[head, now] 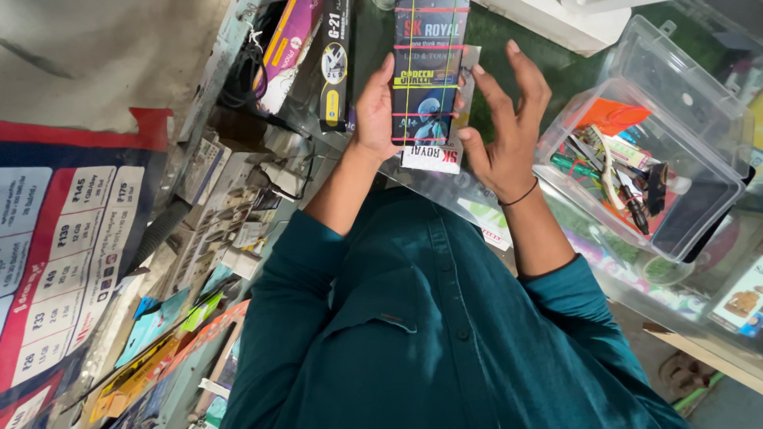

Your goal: The person holds a smartphone with its back cover removed and secured by rubber bands, brushes the internal components with a small brush, plugs a charging cable into the phone to test it, then squeezes liquid from a small bottle onto a cloth and wipes the phone's parts with the cloth.

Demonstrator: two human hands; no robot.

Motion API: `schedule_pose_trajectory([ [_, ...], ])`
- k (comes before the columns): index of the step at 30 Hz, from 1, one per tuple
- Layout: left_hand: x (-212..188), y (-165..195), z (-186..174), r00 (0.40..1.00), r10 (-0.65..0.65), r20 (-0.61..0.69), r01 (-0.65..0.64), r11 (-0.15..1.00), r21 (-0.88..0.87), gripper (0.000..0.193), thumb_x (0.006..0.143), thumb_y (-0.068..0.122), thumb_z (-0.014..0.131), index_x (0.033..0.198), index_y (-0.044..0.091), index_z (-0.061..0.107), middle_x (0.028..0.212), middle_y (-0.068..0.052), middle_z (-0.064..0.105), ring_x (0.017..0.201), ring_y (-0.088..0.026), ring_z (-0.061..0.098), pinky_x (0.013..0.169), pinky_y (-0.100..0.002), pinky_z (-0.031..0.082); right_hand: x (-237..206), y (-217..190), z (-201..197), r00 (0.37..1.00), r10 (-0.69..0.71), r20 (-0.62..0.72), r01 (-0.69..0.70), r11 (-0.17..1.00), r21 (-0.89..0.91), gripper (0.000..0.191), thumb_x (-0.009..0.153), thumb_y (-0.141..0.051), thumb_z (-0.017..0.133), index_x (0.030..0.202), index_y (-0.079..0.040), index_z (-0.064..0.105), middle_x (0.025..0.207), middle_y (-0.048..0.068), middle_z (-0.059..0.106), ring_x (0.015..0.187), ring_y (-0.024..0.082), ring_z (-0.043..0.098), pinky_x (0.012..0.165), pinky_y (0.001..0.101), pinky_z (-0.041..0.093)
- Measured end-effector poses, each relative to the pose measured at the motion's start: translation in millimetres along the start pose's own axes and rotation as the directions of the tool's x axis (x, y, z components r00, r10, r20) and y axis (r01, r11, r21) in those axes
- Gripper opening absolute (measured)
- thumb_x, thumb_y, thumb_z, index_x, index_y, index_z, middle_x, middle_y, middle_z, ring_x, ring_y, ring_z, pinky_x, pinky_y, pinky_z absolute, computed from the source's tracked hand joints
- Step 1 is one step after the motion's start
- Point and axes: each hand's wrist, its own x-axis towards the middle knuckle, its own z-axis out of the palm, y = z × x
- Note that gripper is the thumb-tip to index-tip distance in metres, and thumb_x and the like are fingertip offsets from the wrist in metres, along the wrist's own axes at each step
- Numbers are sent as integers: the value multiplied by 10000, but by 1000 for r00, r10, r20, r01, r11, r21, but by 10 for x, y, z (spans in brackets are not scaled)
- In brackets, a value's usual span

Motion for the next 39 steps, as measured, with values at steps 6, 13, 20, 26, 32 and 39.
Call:
schedule_pose_trajectory([
  [6, 0, -8, -9, 998, -15, -61, 14, 1000, -12, 655, 1119, 481, 330, 1467, -44, 511, 1295, -244, 671, 1118, -347, 705, 966, -438, 583, -26, 27, 8, 999, -41, 11, 40, 999, 25, 575, 1072, -547, 551, 1384, -87, 698, 1592, 206, 432, 1470, 403, 412, 1235, 531, 341],
  [13, -16, -14, -21, 1000, 23, -3, -22, 999, 31, 637, 1134, 484, 339, 1465, -28, 523, 1314, -222, 678, 1088, -342, 710, 980, -449, 597, -17, -18, 31, 967, -231, 104, 231, 973, 10, 483, 1033, -543, 652, 1304, -161, 770, 1545, 194, 469, 1414, 421, 466, 1246, 596, 354],
  [20, -40, -43, -96, 995, -28, -99, 26, 999, -30, 633, 1114, 462, 335, 1482, -22, 509, 1298, -230, 663, 1125, -303, 701, 983, -421, 585, -2, -32, 39, 980, -178, 94, 190, 970, -150, 512, 1048, -560, 573, 1352, -201, 775, 1581, 189, 431, 1453, 414, 424, 1266, 616, 294],
  [26, -56, -78, -132, 1000, 18, 12, -18, 1000, 11, 599, 1145, 471, 355, 1461, -1, 547, 1335, -210, 681, 1114, -334, 729, 992, -459, 600, -33, -15, 45, 998, -67, 17, 68, 993, -97, 637, 1086, -603, 510, 1523, -152, 617, 1653, 213, 325, 1539, 433, 351, 1320, 618, 265],
  [32, -49, -115, -197, 994, -40, -101, 35, 998, -47, 592, 1118, 467, 381, 1427, -10, 548, 1321, -219, 674, 1139, -335, 718, 1011, -496, 605, -44, 14, 8, 990, -128, 64, 133, 987, -88, 627, 1063, -627, 522, 1479, -176, 654, 1635, 195, 346, 1512, 430, 371, 1309, 625, 260],
  [39, -57, -124, -142, 997, -58, -42, 57, 998, -11, 603, 1122, 469, 381, 1456, -14, 519, 1334, -219, 661, 1138, -353, 713, 997, -461, 590, 62, 42, -21, 988, -145, 46, 152, 947, -284, 612, 1054, -648, 488, 1473, -261, 711, 1659, 182, 305, 1536, 421, 317, 1303, 623, 210],
])
